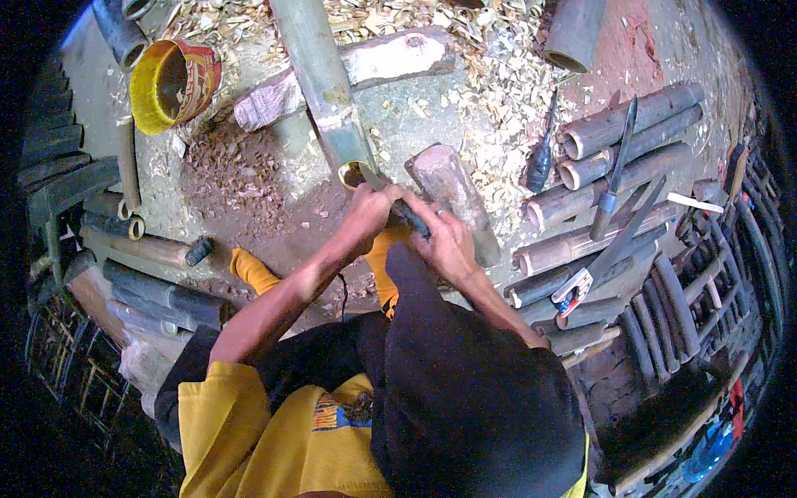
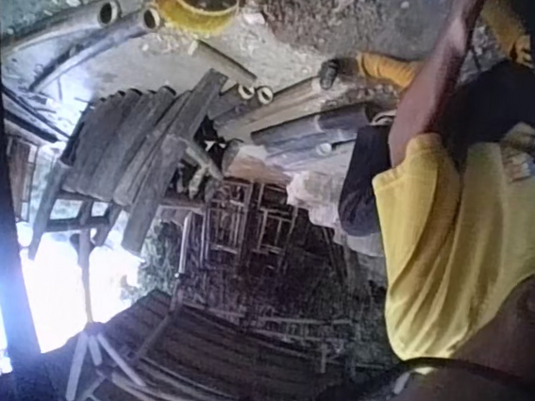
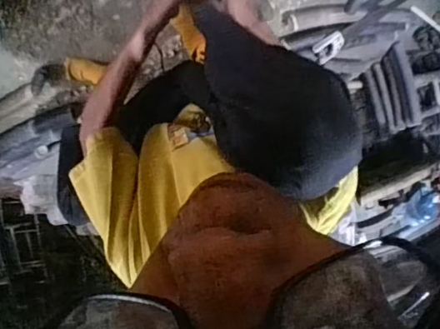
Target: The person uses a knife and a wooden mallet to carve a hole into a bamboo pole and then uses a hand tool to refine the edges of the hole while sitting on the floor.
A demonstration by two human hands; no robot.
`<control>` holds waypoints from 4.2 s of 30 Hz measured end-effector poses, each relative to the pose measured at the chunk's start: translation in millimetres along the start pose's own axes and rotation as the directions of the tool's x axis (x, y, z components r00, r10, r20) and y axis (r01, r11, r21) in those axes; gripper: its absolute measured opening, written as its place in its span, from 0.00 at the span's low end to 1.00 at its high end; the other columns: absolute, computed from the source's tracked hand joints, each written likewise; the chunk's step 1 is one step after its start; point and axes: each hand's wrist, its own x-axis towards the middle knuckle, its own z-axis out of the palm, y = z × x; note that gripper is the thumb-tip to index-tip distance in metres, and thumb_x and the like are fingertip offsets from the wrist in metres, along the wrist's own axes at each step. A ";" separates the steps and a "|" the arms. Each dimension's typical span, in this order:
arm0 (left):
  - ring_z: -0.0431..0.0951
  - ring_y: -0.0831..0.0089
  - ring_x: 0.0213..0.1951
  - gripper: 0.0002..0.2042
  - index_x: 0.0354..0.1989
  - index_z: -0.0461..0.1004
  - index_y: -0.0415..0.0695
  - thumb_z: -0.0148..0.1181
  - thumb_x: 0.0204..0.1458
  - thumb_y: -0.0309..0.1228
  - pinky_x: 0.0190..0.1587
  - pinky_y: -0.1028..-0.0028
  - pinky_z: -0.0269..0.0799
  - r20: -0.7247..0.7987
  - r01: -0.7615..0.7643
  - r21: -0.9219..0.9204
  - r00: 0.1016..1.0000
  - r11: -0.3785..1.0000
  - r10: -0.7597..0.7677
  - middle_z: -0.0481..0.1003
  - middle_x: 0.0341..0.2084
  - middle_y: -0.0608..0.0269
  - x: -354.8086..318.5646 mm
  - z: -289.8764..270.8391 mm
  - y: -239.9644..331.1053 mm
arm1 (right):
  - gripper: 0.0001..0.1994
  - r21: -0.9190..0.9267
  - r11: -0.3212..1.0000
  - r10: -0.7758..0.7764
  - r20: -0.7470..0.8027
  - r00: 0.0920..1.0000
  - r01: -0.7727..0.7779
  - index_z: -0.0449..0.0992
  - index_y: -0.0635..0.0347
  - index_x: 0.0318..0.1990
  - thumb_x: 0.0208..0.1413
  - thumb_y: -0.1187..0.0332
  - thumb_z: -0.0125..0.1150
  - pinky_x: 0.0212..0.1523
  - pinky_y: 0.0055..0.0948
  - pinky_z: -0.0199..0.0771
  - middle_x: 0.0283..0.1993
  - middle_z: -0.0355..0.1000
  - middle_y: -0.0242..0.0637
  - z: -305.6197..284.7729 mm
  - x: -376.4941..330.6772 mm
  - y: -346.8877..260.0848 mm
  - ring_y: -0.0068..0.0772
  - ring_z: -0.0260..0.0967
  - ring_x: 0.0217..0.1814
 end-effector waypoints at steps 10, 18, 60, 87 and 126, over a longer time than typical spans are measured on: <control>0.69 0.65 0.49 0.13 0.45 0.67 0.36 0.52 0.53 0.30 0.54 0.63 0.66 -0.040 -0.133 -0.907 0.972 0.399 0.233 0.69 0.44 0.54 -6.7 25.8 16.1 | 0.37 -0.640 0.481 -0.291 0.528 0.798 0.599 0.59 0.31 0.60 0.38 0.66 0.63 0.26 0.34 0.69 0.25 0.69 0.37 -102.9 95.4 -37.8 0.34 0.69 0.25; 0.69 0.68 0.47 0.13 0.47 0.67 0.40 0.54 0.52 0.28 0.53 0.70 0.67 0.018 -0.024 -0.927 0.994 0.375 0.107 0.70 0.41 0.61 -14.6 9.3 20.2 | 0.27 -0.677 0.456 -0.529 0.316 0.787 0.578 0.66 0.37 0.55 0.43 0.68 0.57 0.27 0.33 0.71 0.23 0.71 0.38 -85.6 89.8 -40.6 0.39 0.72 0.28; 0.74 0.69 0.28 0.11 0.33 0.70 0.39 0.46 0.52 0.34 0.32 0.73 0.74 0.150 0.245 -0.426 0.968 0.871 -0.199 0.72 0.29 0.56 -17.4 -10.9 -4.3 | 0.22 -0.206 0.976 0.149 0.425 0.893 -0.065 0.58 0.55 0.51 0.47 0.72 0.53 0.33 0.49 0.70 0.28 0.72 0.53 -6.4 26.7 -13.4 0.57 0.71 0.32; 0.71 0.69 0.44 0.11 0.41 0.67 0.38 0.56 0.51 0.29 0.50 0.67 0.69 0.104 0.004 -0.851 0.981 0.525 0.162 0.70 0.38 0.61 -15.7 5.4 14.6 | 0.17 -0.688 0.627 -0.130 0.371 0.920 0.366 0.65 0.50 0.48 0.48 0.70 0.50 0.26 0.41 0.72 0.26 0.73 0.40 -69.7 72.0 -42.5 0.43 0.73 0.27; 0.76 0.54 0.27 0.12 0.26 0.76 0.44 0.61 0.28 0.32 0.33 0.61 0.73 0.342 -0.349 0.935 0.934 0.060 0.103 0.75 0.21 0.51 -31.9 -190.0 105.6 | 0.15 0.340 0.899 -0.396 0.356 0.846 0.278 0.56 0.62 0.43 0.49 0.73 0.50 0.21 0.45 0.64 0.21 0.67 0.48 46.1 128.9 -106.3 0.53 0.68 0.21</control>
